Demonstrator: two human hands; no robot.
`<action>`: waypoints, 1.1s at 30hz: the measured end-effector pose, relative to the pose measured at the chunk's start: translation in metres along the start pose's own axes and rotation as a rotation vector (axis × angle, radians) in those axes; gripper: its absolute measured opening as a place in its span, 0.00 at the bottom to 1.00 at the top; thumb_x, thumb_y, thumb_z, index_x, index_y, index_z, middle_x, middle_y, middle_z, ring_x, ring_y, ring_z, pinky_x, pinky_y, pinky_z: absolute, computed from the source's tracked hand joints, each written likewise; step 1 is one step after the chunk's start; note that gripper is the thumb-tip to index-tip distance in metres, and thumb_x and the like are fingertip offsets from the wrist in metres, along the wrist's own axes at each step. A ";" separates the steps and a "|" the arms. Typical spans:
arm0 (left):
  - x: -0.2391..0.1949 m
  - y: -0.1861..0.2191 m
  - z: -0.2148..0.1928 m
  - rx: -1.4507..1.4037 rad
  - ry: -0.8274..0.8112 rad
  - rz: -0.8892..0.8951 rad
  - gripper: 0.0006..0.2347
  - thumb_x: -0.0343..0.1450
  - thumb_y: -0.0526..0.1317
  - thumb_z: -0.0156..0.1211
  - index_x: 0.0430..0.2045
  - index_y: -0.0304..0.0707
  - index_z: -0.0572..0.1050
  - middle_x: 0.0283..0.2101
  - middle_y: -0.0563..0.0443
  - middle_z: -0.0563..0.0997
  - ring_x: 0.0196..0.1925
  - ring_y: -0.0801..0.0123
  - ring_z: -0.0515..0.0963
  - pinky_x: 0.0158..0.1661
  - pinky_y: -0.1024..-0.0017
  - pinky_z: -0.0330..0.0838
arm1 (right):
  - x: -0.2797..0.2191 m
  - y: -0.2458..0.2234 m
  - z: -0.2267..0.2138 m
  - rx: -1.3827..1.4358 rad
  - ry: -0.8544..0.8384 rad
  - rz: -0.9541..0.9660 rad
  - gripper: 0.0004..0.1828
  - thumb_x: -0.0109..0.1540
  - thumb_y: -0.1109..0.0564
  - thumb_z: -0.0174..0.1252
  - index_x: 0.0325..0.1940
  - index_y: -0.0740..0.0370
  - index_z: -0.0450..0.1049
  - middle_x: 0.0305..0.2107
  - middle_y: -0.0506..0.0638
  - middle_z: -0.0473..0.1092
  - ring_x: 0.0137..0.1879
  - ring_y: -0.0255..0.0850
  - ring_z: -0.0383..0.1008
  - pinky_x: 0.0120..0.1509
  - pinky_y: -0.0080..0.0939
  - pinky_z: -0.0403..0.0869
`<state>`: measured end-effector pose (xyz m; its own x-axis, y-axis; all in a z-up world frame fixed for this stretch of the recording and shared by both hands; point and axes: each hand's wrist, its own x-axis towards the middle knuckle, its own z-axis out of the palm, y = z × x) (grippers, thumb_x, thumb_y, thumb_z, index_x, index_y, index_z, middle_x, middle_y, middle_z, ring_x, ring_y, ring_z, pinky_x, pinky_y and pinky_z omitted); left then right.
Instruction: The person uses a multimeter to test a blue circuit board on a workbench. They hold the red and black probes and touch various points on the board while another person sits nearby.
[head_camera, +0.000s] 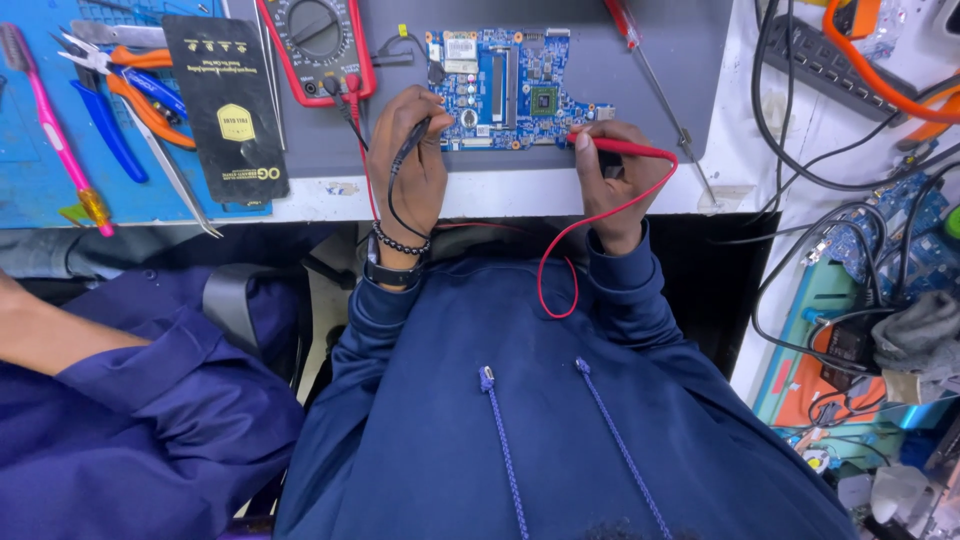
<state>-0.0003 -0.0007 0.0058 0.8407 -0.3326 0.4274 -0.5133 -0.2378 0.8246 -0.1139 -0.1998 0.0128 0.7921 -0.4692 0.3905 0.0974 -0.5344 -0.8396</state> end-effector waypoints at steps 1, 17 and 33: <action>0.001 0.001 0.000 0.003 -0.004 -0.009 0.06 0.81 0.36 0.49 0.38 0.33 0.72 0.45 0.42 0.78 0.46 0.52 0.80 0.47 0.59 0.76 | 0.000 0.000 0.000 -0.009 -0.003 0.008 0.07 0.70 0.61 0.59 0.42 0.70 0.75 0.34 0.62 0.77 0.43 0.54 0.82 0.48 0.49 0.82; -0.003 -0.003 0.002 0.000 0.004 0.007 0.04 0.81 0.35 0.51 0.39 0.34 0.72 0.46 0.43 0.77 0.47 0.53 0.80 0.48 0.60 0.76 | -0.002 0.002 0.000 -0.015 0.002 0.011 0.08 0.70 0.60 0.59 0.42 0.69 0.75 0.35 0.61 0.77 0.43 0.54 0.83 0.48 0.48 0.82; -0.003 -0.003 0.001 0.003 0.000 -0.013 0.05 0.81 0.36 0.51 0.39 0.34 0.73 0.46 0.43 0.78 0.47 0.53 0.80 0.49 0.60 0.77 | -0.002 0.002 0.000 0.029 0.002 0.029 0.08 0.70 0.60 0.59 0.42 0.70 0.74 0.34 0.62 0.76 0.44 0.56 0.83 0.49 0.50 0.83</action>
<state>-0.0013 -0.0004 0.0018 0.8470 -0.3299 0.4168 -0.5032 -0.2446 0.8289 -0.1153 -0.1997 0.0101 0.7935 -0.4856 0.3668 0.0920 -0.5001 -0.8611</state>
